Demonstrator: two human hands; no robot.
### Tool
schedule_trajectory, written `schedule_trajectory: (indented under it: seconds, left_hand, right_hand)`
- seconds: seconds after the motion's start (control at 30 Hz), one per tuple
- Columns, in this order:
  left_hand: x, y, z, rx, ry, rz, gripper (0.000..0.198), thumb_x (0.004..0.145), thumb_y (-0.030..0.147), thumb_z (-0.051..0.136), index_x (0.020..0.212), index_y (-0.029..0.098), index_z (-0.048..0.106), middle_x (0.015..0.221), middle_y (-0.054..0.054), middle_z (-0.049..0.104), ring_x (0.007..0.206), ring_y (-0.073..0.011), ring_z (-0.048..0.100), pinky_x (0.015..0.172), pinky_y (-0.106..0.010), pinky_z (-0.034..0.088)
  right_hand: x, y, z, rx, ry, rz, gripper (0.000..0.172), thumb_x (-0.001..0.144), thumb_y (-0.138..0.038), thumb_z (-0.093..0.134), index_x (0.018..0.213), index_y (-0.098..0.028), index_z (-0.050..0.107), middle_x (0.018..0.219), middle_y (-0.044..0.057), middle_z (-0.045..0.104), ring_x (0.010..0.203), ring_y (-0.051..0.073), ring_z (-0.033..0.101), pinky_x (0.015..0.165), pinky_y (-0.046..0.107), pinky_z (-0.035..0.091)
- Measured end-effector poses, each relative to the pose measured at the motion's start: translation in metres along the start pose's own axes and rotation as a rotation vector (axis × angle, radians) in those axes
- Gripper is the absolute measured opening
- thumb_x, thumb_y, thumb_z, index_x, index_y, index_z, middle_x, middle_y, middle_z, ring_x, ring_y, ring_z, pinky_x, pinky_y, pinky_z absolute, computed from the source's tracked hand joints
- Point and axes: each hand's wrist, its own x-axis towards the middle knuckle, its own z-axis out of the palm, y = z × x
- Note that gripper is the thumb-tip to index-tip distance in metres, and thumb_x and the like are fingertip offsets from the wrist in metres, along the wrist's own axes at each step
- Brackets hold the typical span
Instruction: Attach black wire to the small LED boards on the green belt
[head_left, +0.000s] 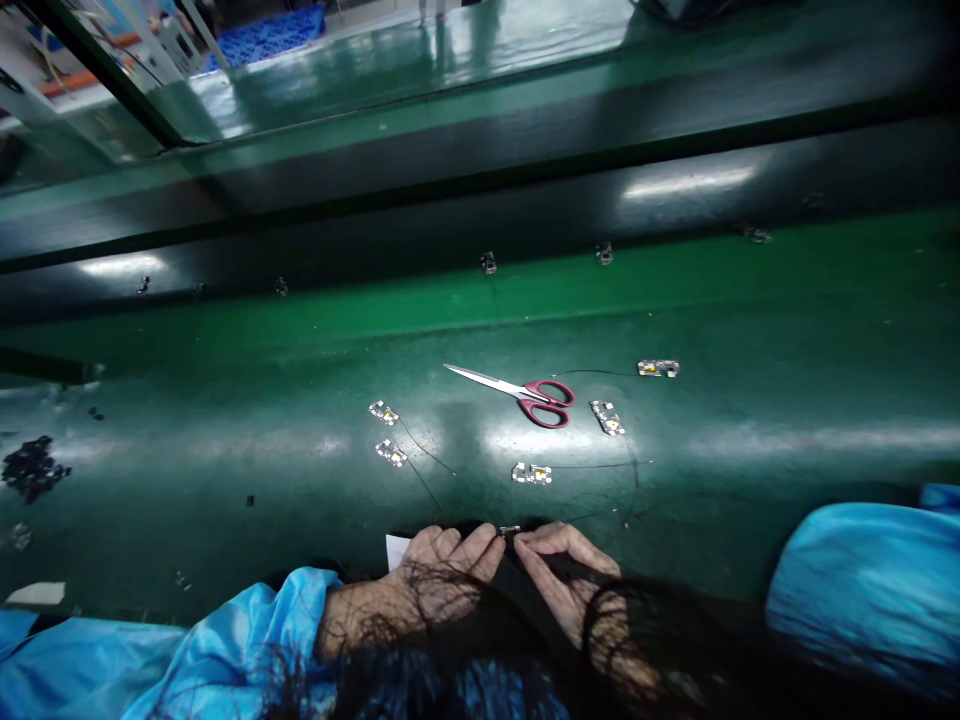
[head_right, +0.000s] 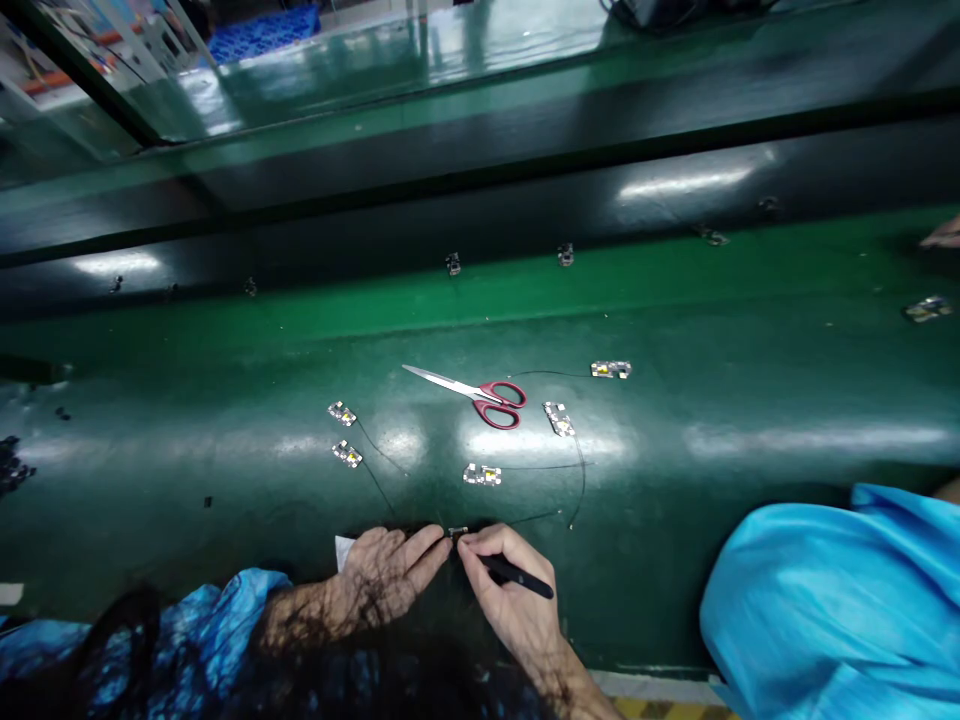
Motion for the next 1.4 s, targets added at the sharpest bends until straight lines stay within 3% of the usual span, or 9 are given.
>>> schedule_trajectory:
  seconds: [0.07, 0.13, 0.43, 0.53, 0.77, 1.1, 1.3, 1.4]
  left_hand:
    - [0.015, 0.014, 0.023, 0.053, 0.058, -0.054, 0.033, 0.099, 0.034, 0.046, 0.123, 0.022, 0.066, 0.124, -0.016, 0.065, 0.074, -0.0186, 0.060, 0.056, -0.034, 0.051]
    - [0.017, 0.020, 0.034, 0.089, 0.104, -0.082, 0.039, 0.097, 0.029, 0.042, 0.126, 0.020, 0.066, 0.128, -0.017, 0.065, 0.069, -0.0198, 0.058, 0.050, -0.039, 0.045]
    - [0.008, 0.018, 0.042, 0.153, 0.070, -0.077, 0.043, 0.087, 0.025, 0.052, 0.127, 0.032, 0.066, 0.134, -0.014, 0.061, 0.069, -0.0220, 0.053, 0.052, -0.043, 0.036]
    - [0.010, 0.019, 0.040, 0.178, 0.079, -0.073, 0.041, 0.088, 0.026, 0.050, 0.125, 0.033, 0.068, 0.137, -0.012, 0.060, 0.070, -0.0220, 0.053, 0.053, -0.043, 0.036]
    - [0.013, 0.017, 0.031, 0.259, 0.220, -0.065, 0.038, 0.088, 0.028, 0.049, 0.117, 0.029, 0.073, 0.139, -0.011, 0.058, 0.069, -0.0196, 0.048, 0.053, -0.039, 0.036]
    - [0.013, 0.023, 0.031, 0.268, 0.185, -0.123, 0.039, 0.087, 0.027, 0.050, 0.120, 0.031, 0.071, 0.136, -0.010, 0.062, 0.072, -0.0214, 0.051, 0.057, -0.041, 0.038]
    - [0.018, 0.022, 0.013, 0.184, 0.196, -0.165, 0.035, 0.097, 0.023, 0.044, 0.121, 0.027, 0.069, 0.122, 0.006, 0.071, 0.070, -0.0157, 0.056, 0.061, -0.033, 0.044]
    - [0.019, 0.021, 0.011, 0.177, 0.211, -0.171, 0.035, 0.098, 0.024, 0.042, 0.120, 0.026, 0.069, 0.121, 0.007, 0.071, 0.073, -0.0158, 0.059, 0.062, -0.033, 0.045]
  right_hand:
    - [0.001, -0.001, 0.000, -0.002, -0.004, 0.001, 0.013, 0.079, -0.025, 0.074, 0.071, -0.024, 0.064, 0.069, -0.003, 0.071, 0.064, 0.013, 0.070, 0.061, 0.020, 0.059]
    - [0.002, -0.003, 0.000, -0.003, -0.006, 0.000, 0.013, 0.079, -0.026, 0.074, 0.070, -0.024, 0.064, 0.068, -0.003, 0.070, 0.063, 0.012, 0.070, 0.060, 0.019, 0.059]
    - [0.006, -0.009, 0.000, -0.007, 0.002, -0.010, 0.014, 0.079, -0.026, 0.074, 0.069, -0.024, 0.064, 0.067, -0.003, 0.071, 0.062, 0.012, 0.070, 0.059, 0.019, 0.058]
    - [0.005, -0.007, 0.000, -0.010, 0.003, -0.012, 0.015, 0.079, -0.025, 0.074, 0.069, -0.024, 0.063, 0.067, -0.003, 0.070, 0.061, 0.012, 0.070, 0.059, 0.018, 0.058]
    - [0.005, -0.008, 0.000, -0.009, 0.001, -0.018, 0.015, 0.079, -0.025, 0.074, 0.069, -0.024, 0.063, 0.066, -0.005, 0.069, 0.060, 0.011, 0.069, 0.060, 0.017, 0.058]
    - [0.004, -0.004, 0.000, -0.014, -0.026, 0.003, 0.014, 0.080, -0.024, 0.073, 0.070, -0.023, 0.063, 0.068, -0.004, 0.069, 0.062, 0.011, 0.068, 0.059, 0.018, 0.057]
    - [0.000, 0.006, -0.001, -0.005, -0.028, -0.010, 0.013, 0.080, -0.024, 0.074, 0.073, -0.025, 0.063, 0.071, -0.004, 0.068, 0.066, 0.013, 0.069, 0.063, 0.021, 0.059]
    - [-0.002, 0.009, -0.001, -0.001, -0.036, -0.021, 0.012, 0.079, -0.023, 0.074, 0.075, -0.026, 0.063, 0.075, -0.003, 0.071, 0.069, 0.014, 0.071, 0.065, 0.023, 0.060]
